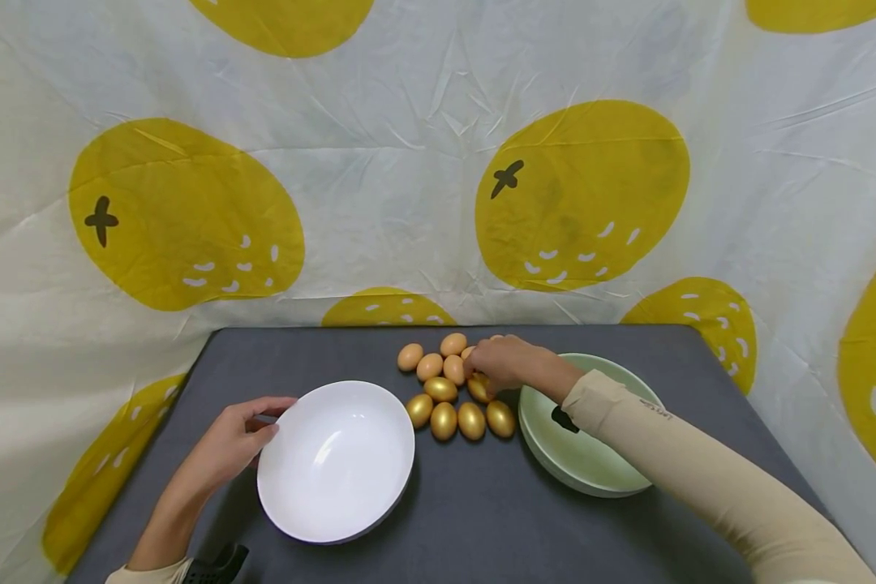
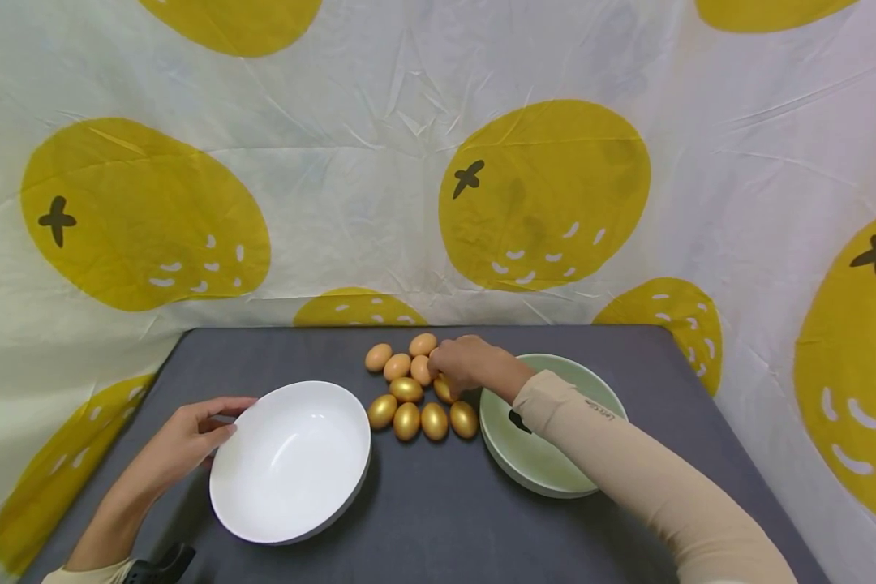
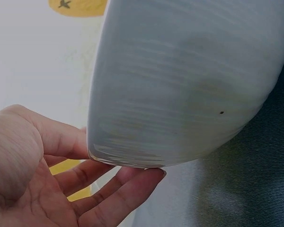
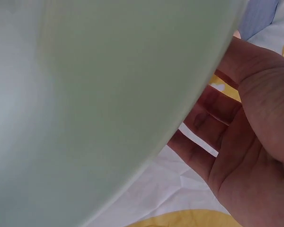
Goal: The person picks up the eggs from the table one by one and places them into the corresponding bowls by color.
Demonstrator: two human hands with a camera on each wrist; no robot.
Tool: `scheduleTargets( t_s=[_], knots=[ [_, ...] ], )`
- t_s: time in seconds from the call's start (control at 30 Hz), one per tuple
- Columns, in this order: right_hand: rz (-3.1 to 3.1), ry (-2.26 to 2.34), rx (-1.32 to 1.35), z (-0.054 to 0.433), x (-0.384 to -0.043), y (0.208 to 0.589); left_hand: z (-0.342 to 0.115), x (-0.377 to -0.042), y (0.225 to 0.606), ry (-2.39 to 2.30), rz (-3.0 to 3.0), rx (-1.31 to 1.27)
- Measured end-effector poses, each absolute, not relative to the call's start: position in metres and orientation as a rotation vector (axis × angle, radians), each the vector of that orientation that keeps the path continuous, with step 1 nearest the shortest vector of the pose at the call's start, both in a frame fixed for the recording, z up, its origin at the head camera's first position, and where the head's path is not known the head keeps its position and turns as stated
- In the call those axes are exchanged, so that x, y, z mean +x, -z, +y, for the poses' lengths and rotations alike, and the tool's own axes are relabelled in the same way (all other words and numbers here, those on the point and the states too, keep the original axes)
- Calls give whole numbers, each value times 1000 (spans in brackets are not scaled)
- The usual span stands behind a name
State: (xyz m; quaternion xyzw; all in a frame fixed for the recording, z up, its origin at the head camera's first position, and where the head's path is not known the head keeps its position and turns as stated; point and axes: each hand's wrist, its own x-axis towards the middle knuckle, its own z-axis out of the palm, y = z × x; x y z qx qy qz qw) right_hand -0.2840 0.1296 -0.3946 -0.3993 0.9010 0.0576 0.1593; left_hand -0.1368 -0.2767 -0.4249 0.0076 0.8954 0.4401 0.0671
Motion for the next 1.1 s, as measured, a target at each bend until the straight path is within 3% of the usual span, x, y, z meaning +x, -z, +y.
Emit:
scheduleTargets(
  t_s=[1.1],
  knots=[
    [2535,-156,-1074,137,-301,392,-278,-143,421,-1313,2686,7]
  ],
)
